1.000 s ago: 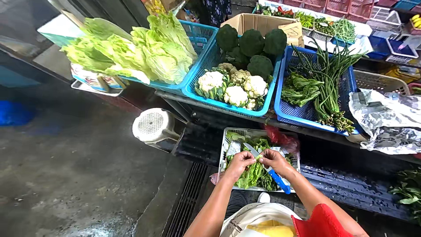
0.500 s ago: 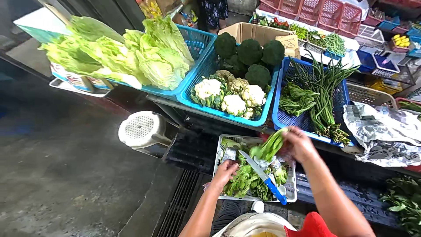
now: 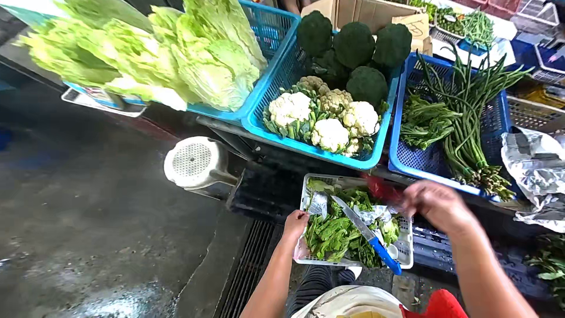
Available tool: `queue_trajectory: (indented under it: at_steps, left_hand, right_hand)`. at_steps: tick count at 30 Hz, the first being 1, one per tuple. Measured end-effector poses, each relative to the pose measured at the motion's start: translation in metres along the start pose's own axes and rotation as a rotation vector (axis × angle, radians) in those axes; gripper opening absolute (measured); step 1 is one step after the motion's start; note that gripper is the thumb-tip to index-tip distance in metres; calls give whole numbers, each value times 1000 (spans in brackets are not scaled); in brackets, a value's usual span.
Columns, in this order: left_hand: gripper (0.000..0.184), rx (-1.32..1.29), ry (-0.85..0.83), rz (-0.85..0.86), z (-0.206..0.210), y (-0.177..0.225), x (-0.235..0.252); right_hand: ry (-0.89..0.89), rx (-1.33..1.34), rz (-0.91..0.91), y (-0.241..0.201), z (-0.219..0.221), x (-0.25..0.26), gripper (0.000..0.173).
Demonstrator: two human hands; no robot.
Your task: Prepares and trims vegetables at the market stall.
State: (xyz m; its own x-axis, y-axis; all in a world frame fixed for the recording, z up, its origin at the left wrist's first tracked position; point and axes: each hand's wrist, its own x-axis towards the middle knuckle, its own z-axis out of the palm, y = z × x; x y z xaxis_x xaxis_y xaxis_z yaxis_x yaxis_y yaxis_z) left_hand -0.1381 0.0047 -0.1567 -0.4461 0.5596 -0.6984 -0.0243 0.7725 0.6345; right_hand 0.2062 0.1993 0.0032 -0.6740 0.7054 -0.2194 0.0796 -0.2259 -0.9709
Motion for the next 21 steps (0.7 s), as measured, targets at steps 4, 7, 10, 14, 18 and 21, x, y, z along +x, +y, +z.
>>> queue_trajectory:
  at_steps: [4,7,10,14,18,21]
  left_hand:
    - [44,444,-43,71,28,6,22]
    - [60,720,-91,204,64,11,21]
    - [98,880,-218,290,109,3,4]
    - [129,981,-269,270,158,-23,-15]
    - [96,1062,-237,336,152,-39,1]
    - [51,1087,-224,340,121,-29,23]
  right_hand:
    - [-81,-776,654,133,46,-15,64]
    - [-82,-1014,906,185,72,-37,83]
    - [-49,-1045,923,195,77,-45,71]
    - [-23,-989,884,175,60,-39,47]
    - [-57,-961,812,153,40,-49,43]
    - [75,-794,679,162,22,-80,44]
